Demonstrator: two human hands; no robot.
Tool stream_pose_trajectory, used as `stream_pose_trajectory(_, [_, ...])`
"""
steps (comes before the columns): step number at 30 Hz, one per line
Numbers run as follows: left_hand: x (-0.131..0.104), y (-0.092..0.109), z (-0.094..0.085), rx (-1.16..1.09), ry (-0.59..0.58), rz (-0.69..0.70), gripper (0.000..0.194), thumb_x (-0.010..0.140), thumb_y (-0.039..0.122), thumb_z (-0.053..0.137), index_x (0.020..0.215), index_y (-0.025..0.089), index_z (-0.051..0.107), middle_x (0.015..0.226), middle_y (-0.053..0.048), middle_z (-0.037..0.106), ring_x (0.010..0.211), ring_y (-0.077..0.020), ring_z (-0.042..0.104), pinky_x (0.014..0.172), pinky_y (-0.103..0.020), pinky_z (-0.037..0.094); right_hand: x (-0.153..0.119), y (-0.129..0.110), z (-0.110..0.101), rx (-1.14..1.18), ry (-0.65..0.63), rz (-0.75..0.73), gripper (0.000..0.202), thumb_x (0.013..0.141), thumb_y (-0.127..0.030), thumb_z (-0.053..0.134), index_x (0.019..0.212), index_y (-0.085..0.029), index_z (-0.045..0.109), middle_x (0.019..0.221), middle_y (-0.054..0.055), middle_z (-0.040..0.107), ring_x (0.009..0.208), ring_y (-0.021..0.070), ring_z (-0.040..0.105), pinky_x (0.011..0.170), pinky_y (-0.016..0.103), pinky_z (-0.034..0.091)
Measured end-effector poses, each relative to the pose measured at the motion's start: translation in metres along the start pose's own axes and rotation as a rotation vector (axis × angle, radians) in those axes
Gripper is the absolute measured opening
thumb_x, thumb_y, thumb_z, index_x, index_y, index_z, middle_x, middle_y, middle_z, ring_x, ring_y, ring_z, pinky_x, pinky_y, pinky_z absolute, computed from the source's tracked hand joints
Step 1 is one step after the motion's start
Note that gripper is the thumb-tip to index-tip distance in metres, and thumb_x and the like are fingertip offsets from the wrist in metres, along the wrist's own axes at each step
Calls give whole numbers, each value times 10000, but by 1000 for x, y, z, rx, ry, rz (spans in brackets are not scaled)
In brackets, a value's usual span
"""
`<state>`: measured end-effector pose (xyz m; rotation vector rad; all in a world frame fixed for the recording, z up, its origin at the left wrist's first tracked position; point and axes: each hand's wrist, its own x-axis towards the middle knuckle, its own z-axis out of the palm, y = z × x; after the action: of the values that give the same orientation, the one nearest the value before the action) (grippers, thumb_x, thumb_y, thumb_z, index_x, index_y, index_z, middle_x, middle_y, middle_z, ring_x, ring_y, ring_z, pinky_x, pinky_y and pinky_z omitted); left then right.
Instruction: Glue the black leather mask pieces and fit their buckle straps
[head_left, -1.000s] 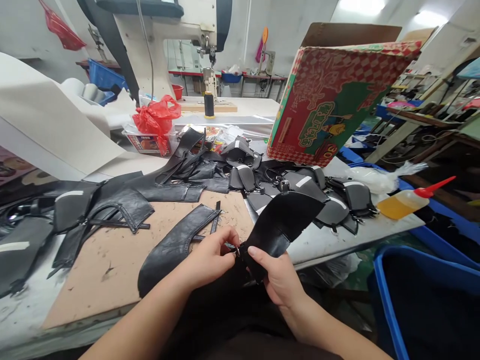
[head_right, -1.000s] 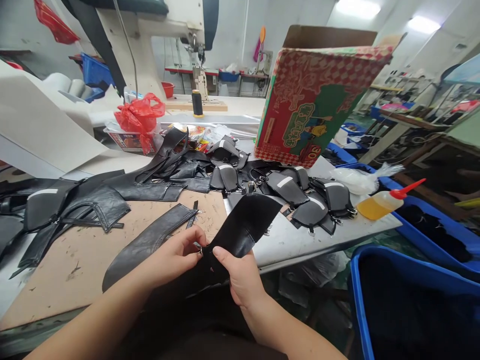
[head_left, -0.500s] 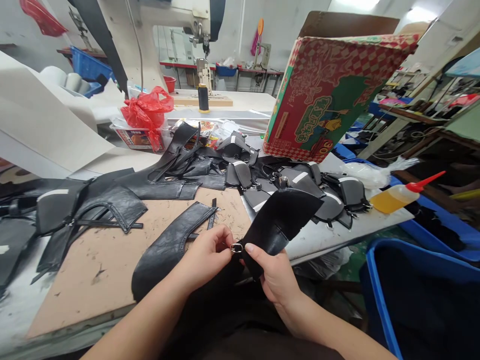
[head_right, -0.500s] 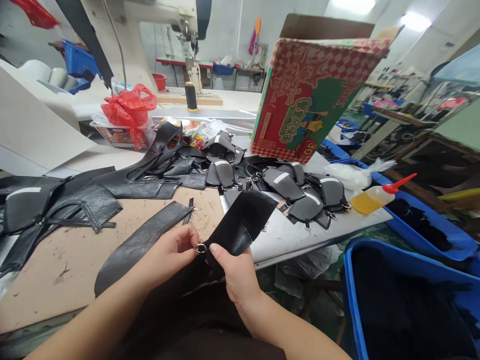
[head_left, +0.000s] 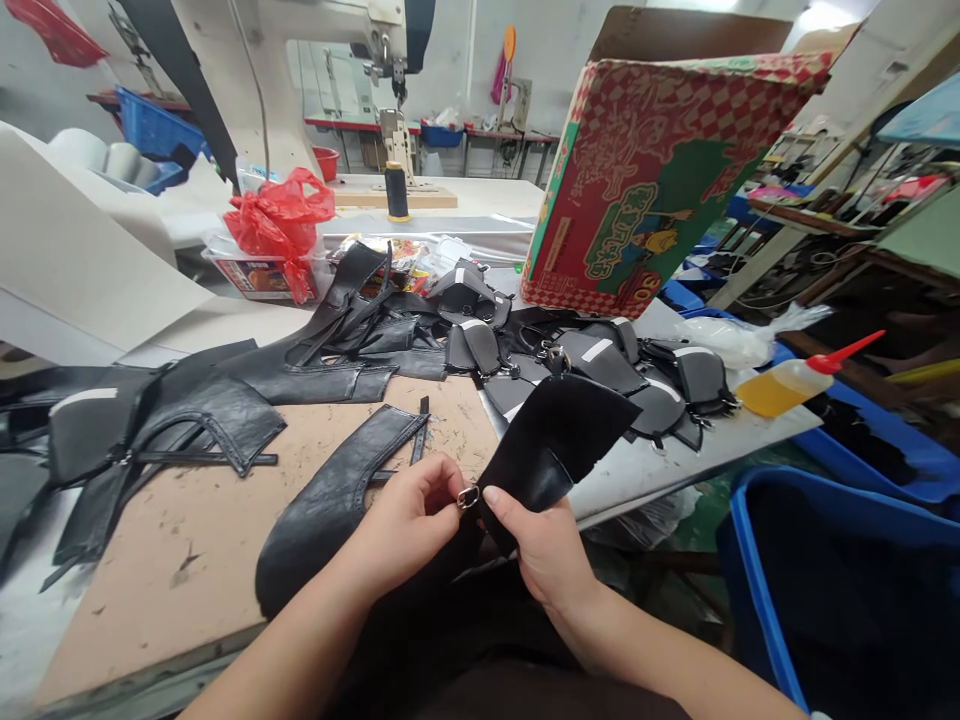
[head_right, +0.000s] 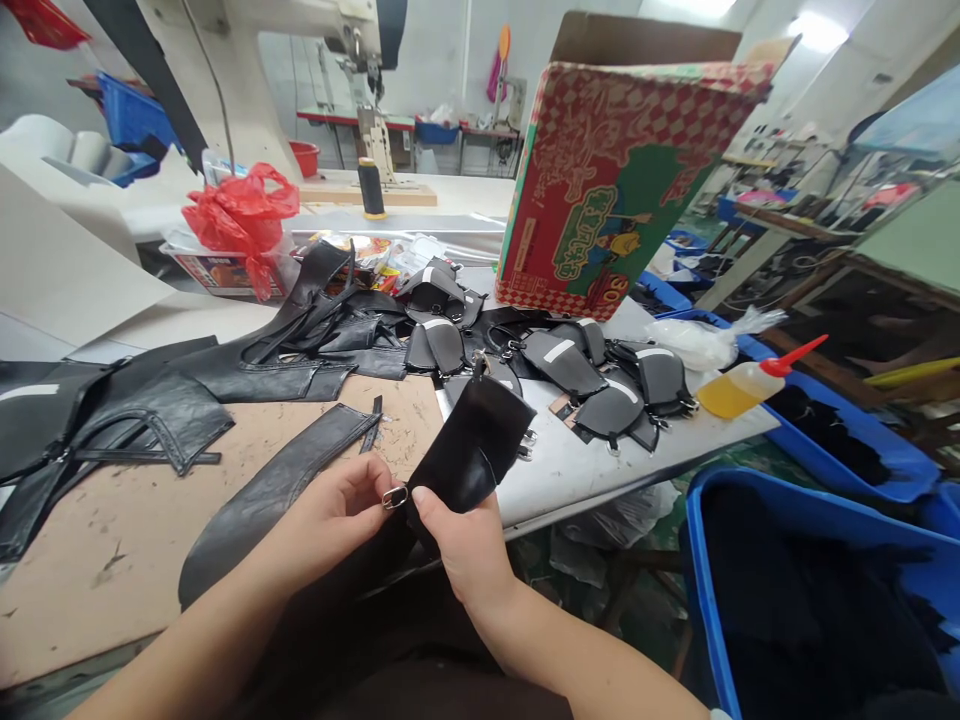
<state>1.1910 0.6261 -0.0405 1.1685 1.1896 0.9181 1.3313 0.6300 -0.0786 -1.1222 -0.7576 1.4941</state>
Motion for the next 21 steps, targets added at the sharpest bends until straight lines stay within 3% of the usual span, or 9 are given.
stream_pose_trajectory(3, [-1, 5, 1, -107, 20, -47, 217, 557, 158, 553, 749, 196, 459, 669, 57, 541, 641, -106, 498, 598, -219, 380, 0, -1, 0, -90, -28, -66, 342, 610, -315, 746, 909, -175, 655, 874, 33, 705, 833, 235, 643, 783, 372, 524])
stream_pose_trajectory(7, [0, 9, 3, -40, 99, -148, 326, 562, 248, 626, 874, 176, 565, 712, 10, 627, 690, -156, 564, 645, -268, 426, -1, -2, 0, -124, -72, -93, 298, 665, -311, 708, 930, -181, 667, 911, 40, 707, 868, 244, 646, 813, 380, 518])
stream_pose_trajectory(11, [4, 11, 1, -24, 97, -190, 271, 534, 275, 653, 777, 154, 640, 770, -37, 674, 777, -208, 605, 736, -316, 446, 0, 0, -1, -131, -55, -98, 276, 665, -299, 713, 911, -183, 668, 891, 37, 708, 858, 241, 646, 801, 376, 522])
stream_pose_trajectory(16, [7, 17, 1, -70, 63, -234, 261, 502, 278, 706, 716, 150, 629, 706, -14, 654, 720, -184, 589, 715, -300, 441, -1, -4, 0, -143, -101, -118, 254, 685, -292, 698, 919, -196, 673, 904, 26, 708, 868, 228, 643, 804, 352, 516])
stream_pose_trajectory(21, [14, 17, 1, 90, 19, -125, 213, 589, 343, 649, 638, 152, 568, 596, 17, 553, 606, -140, 494, 598, -262, 379, 1, -11, 2, -167, -115, -155, 235, 668, -284, 697, 878, -182, 668, 928, 33, 698, 899, 236, 631, 832, 363, 496])
